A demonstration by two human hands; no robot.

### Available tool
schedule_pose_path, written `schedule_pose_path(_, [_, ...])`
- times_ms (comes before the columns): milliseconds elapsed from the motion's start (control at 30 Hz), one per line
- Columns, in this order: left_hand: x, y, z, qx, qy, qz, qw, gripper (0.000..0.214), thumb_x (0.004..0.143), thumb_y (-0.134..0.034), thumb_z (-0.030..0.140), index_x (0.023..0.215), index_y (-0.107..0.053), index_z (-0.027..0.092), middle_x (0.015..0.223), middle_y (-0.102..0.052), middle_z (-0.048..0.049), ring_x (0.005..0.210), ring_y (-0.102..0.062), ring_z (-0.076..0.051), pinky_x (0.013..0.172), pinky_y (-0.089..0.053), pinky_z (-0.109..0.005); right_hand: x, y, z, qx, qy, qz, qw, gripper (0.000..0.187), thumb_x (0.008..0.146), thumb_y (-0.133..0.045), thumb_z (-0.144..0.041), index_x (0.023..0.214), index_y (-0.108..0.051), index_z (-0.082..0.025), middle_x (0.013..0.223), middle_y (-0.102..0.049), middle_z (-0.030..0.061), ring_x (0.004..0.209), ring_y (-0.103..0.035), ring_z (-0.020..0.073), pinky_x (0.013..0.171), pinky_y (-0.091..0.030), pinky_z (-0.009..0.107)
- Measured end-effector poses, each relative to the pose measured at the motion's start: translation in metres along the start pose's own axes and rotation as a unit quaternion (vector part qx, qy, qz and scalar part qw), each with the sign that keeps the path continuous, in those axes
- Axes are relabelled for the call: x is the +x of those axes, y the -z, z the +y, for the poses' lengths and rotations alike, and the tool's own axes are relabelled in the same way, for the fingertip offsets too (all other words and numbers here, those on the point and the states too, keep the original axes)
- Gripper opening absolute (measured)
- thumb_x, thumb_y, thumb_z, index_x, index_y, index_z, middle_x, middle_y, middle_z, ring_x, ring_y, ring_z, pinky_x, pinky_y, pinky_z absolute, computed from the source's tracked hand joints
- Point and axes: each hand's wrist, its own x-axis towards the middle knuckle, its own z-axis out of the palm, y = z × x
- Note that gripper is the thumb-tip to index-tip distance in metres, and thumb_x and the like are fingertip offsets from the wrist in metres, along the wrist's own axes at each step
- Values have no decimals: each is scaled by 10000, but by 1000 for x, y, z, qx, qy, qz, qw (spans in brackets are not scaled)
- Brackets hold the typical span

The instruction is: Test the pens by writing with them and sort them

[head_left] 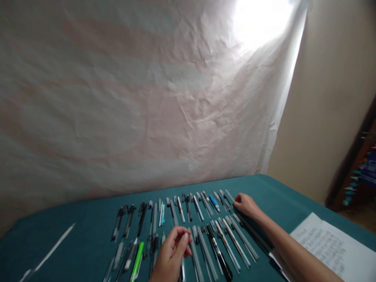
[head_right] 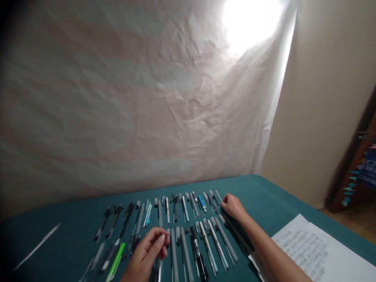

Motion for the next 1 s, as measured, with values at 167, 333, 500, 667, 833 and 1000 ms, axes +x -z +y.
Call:
schedule_pose_path(167, [-1,-1,-4,-22,-2,5,1000,307,764,-491,464,850,-525,171,722,-560,-1,579,-512,-119,584,-400,-249,-5,13,-2,11,-14,-11,1000,147,615,-549,-201,640,-660,-107,656,-656,102,650,-579,193,578,-341,242])
schedule_pose_path(333, [-4,-4,1,-29,3,-3,1000,308,771,-495,450,845,-567,159,702,-577,-7,554,-503,-111,565,-392,-239,-15,36,-34,83,18,-43,995,271,697,-502,-275,766,-681,-83,685,-660,71,623,-564,161,550,-364,218])
schedule_pose_path(500, [-7,-8,3,-41,14,18,999,354,752,-521,460,887,-605,145,721,-607,-26,539,-493,-107,551,-391,-236,-55,50,-106,198,112,-145,963,322,750,-492,-352,869,-654,-100,652,-603,13,526,-470,91,475,-341,181])
schedule_pose_path(667, [-6,-9,1,-89,35,12,995,401,716,-577,458,953,-588,135,650,-585,-2,525,-468,-95,535,-369,-215,-117,42,-159,267,212,-287,895,255,748,-543,-330,845,-635,-113,579,-505,-30,502,-386,57,434,-280,147])
schedule_pose_path(833, [-4,-9,-5,-143,52,19,988,350,689,-612,460,844,-575,148,571,-514,37,504,-423,-76,510,-332,-193,-138,32,-167,234,233,-284,900,182,733,-546,-244,844,-631,-128,544,-461,-52,480,-358,45,407,-236,135])
schedule_pose_path(1000, [2,-5,-12,-163,70,-5,984,366,657,-637,479,807,-547,157,552,-502,50,495,-417,-71,511,-347,-192,-135,29,-160,230,218,-287,904,185,714,-571,-261,831,-634,-132,547,-468,-54,482,-366,48,407,-246,138])
